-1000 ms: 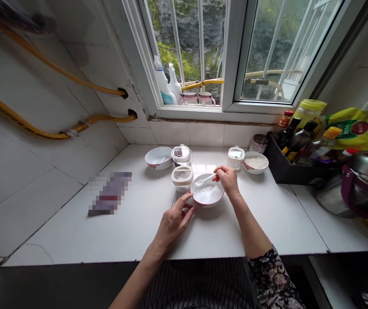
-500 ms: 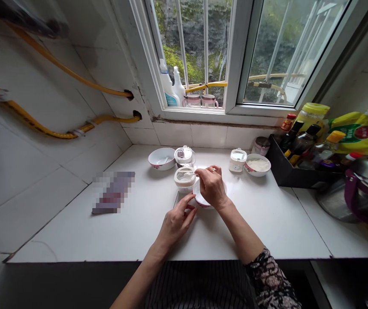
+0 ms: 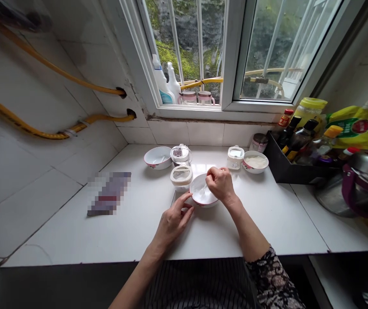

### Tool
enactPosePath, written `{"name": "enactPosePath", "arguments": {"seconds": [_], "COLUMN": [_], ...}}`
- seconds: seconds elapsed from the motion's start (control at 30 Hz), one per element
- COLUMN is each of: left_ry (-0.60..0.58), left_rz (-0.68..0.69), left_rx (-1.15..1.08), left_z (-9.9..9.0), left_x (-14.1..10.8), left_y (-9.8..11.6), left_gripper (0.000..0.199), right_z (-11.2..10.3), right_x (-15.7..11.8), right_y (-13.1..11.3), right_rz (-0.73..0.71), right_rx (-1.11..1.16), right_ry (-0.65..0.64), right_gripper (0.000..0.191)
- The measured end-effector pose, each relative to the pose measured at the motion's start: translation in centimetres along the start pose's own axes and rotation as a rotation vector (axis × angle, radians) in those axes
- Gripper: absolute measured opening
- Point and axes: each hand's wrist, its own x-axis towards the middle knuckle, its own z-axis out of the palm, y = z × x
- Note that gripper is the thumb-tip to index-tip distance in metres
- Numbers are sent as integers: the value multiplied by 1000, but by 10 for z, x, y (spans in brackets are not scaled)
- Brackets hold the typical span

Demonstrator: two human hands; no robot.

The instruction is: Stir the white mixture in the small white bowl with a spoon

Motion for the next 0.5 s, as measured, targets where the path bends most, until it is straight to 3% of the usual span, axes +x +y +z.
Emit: {"name": "enactPosePath", "arguments": {"seconds": [0.17,0.4,0.5], "left_ry": [4,3,-5], "left_rz": [-2,-1,-11], "left_rx": [5,-12,-5], "left_z": [1,2,1], "left_x": [-1,0,0], "left_y": [-1,-1,-1], "left_gripper": [40,41,41], "right_z": [5,-6,-8], "right_x": [-2,3,4], "right_y": [-5,-1,-1], "right_rz": [23,309,306], "right_rx": [71,316,312], "right_ry": [-58,-49,-49], "right_gripper": [18,15,15]}}
